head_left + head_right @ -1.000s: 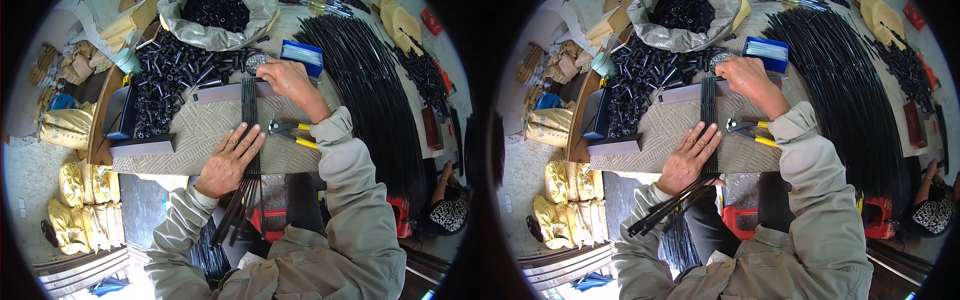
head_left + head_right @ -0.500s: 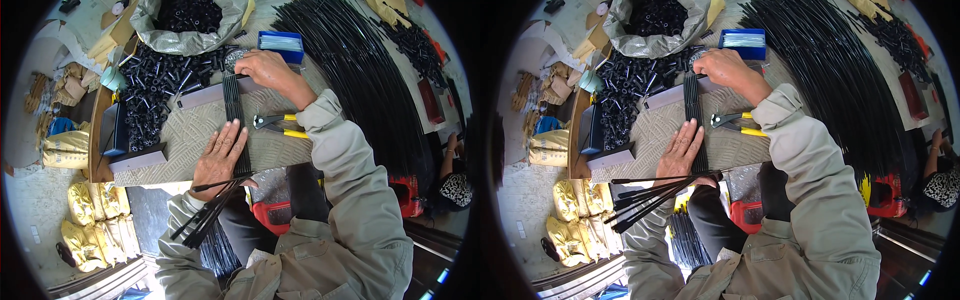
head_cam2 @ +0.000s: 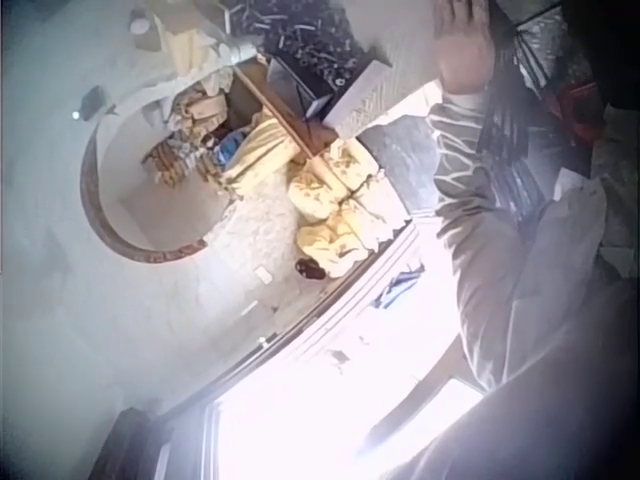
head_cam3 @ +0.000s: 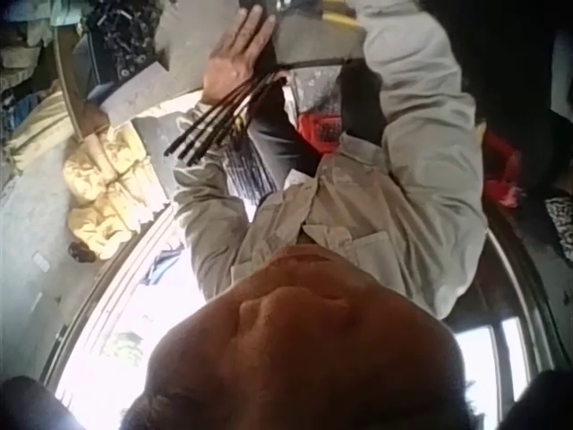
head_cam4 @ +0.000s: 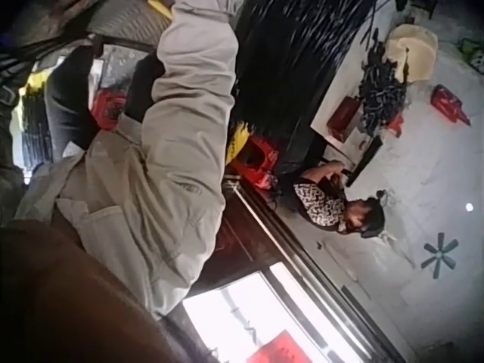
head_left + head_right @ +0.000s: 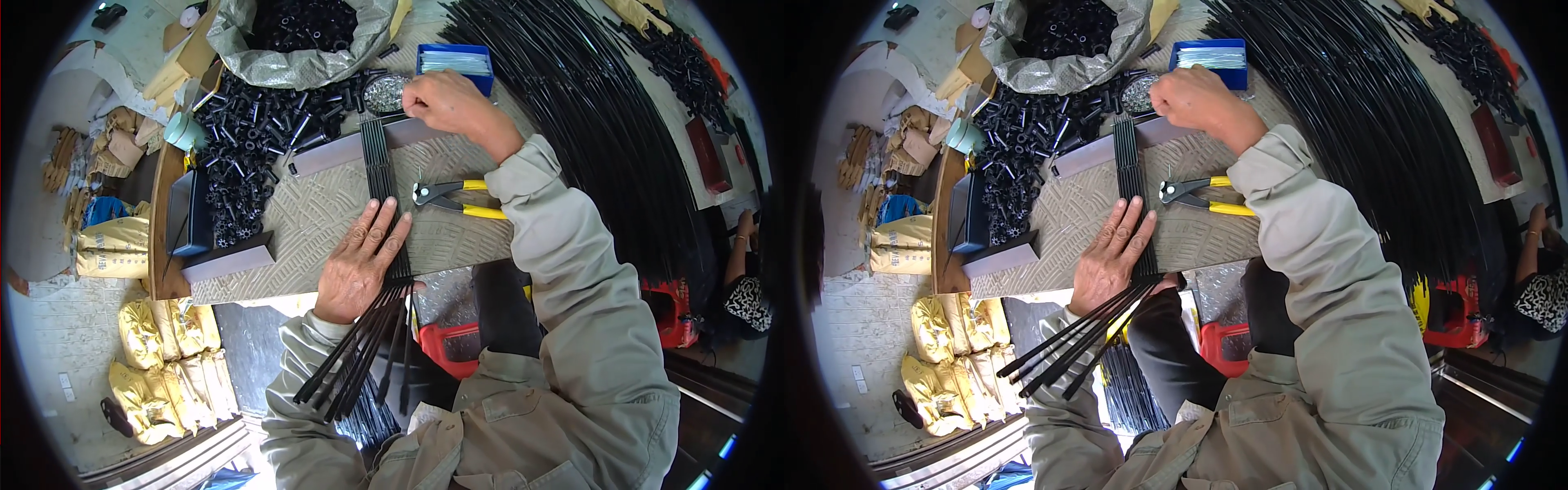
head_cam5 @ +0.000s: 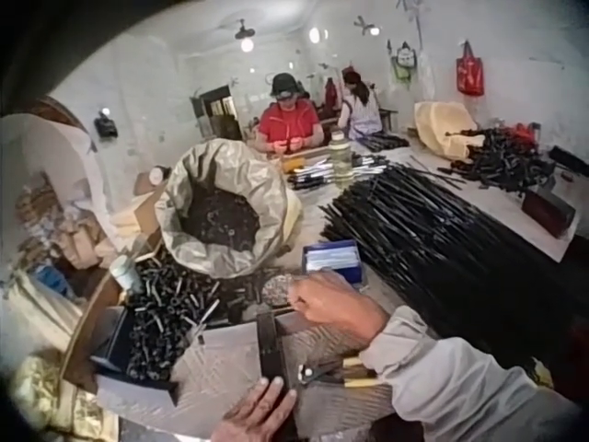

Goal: Assembling bundles of black cables and securing them with connectors or fasteners using pliers.

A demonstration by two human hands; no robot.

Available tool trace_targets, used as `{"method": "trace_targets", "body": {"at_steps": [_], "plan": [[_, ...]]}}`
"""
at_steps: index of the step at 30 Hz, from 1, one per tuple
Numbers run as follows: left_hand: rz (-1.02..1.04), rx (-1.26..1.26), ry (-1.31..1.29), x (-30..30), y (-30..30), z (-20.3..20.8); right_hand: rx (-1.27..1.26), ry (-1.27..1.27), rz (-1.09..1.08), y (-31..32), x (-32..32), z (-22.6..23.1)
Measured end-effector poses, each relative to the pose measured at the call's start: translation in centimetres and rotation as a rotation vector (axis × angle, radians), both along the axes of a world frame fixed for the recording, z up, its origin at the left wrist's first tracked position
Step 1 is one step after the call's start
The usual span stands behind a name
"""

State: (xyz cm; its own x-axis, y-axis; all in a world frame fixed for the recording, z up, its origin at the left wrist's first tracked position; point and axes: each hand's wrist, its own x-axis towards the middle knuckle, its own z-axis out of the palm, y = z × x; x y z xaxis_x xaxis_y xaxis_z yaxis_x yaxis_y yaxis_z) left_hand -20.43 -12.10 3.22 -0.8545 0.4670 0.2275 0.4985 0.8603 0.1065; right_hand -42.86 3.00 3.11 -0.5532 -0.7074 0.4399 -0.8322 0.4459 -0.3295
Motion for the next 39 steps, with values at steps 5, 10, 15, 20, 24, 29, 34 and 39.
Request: {"method": "trace_targets", "body": {"at_steps": [5,10,15,20,24,29,34,39], "plan": [[0.003,0.015,-0.006,0.1,-0.3,-0.3,-0.069,0.083,0.014,-1.6,0.2,-0.6],[0.033,-0.009,0.001,0.1,0.0,0.4,-0.213,0.223,-0.389,1.8,-3.1,1.1],[-0.009,0.114,-0.08,0.9,-0.2,0.2,0.282,0.123,-0.375,3.9,-6.6,2.4],[0.008,0.148,-0.075,2.2,0.2,-0.2,0.286,0.155,-0.342,4.9,-7.9,3.0],[-0.005,0.146,-0.069,2.1,0.2,-0.2,0.314,-0.051,-0.315,5.6,-7.5,2.9],[0.014,0.143,-0.048,2.2,0.3,-0.2,0.282,-0.064,-0.323,5.2,-7.4,3.0],[0.013,0.145,-0.007,2.2,0.4,-0.1,0.203,-0.043,-0.315,5.2,-7.2,2.7],[-0.001,0.153,-0.002,2.2,0.4,-0.1,0.23,-0.058,-0.333,4.8,-7.4,2.7]]}}
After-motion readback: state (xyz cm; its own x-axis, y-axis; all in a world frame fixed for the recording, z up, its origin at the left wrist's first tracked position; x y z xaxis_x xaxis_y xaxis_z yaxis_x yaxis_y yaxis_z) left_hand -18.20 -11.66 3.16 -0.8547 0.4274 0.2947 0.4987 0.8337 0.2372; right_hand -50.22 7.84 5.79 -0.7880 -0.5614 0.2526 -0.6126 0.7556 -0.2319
